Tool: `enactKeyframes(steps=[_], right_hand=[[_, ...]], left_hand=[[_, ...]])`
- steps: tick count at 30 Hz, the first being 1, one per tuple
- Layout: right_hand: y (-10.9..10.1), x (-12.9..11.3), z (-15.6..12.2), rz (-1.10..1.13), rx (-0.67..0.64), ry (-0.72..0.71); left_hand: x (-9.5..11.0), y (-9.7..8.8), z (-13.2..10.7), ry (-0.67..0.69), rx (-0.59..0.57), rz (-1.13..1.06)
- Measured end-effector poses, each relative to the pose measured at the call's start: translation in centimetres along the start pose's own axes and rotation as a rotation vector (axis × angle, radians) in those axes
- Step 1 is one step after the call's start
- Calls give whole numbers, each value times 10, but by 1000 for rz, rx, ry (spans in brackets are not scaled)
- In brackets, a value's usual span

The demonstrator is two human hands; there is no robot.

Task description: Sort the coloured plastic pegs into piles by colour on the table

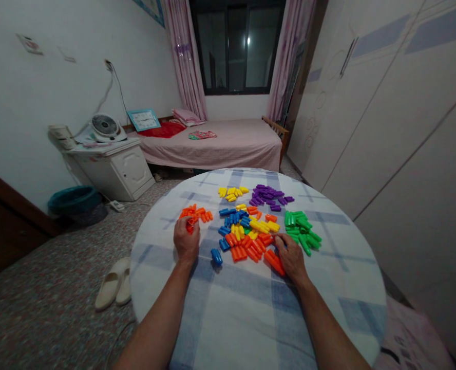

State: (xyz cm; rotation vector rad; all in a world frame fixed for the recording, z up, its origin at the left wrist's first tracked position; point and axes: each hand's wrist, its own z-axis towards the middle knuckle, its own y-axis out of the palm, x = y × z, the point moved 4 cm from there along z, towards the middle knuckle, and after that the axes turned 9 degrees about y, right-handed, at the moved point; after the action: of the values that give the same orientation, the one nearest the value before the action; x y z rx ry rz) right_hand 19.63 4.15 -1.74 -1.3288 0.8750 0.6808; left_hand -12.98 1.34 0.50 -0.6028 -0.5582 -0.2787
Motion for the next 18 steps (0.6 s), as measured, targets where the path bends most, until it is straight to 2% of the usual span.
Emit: enactKeyframes(steps=[3, 5, 7, 10, 13, 15, 18], right_hand=[[0, 1, 0, 3, -4, -8], [0, 1, 1, 6, 2, -23], [0, 2, 1, 9, 15, -33], [1, 4, 2, 0, 19, -27], [1, 4, 1, -8, 11, -16], [1, 4, 1, -9, 4, -6], [1, 2, 0, -18, -1, 1]], left_hand=[[-3, 3, 3, 25, -35, 79], [7, 3, 0, 101, -28, 63], [22, 3, -7, 192, -72, -34], [50, 11, -26, 337, -332, -185], [76, 20, -49, 510, -583, -164], [86, 25, -59, 584, -675, -109], [87, 31, -64, 592, -712, -49]])
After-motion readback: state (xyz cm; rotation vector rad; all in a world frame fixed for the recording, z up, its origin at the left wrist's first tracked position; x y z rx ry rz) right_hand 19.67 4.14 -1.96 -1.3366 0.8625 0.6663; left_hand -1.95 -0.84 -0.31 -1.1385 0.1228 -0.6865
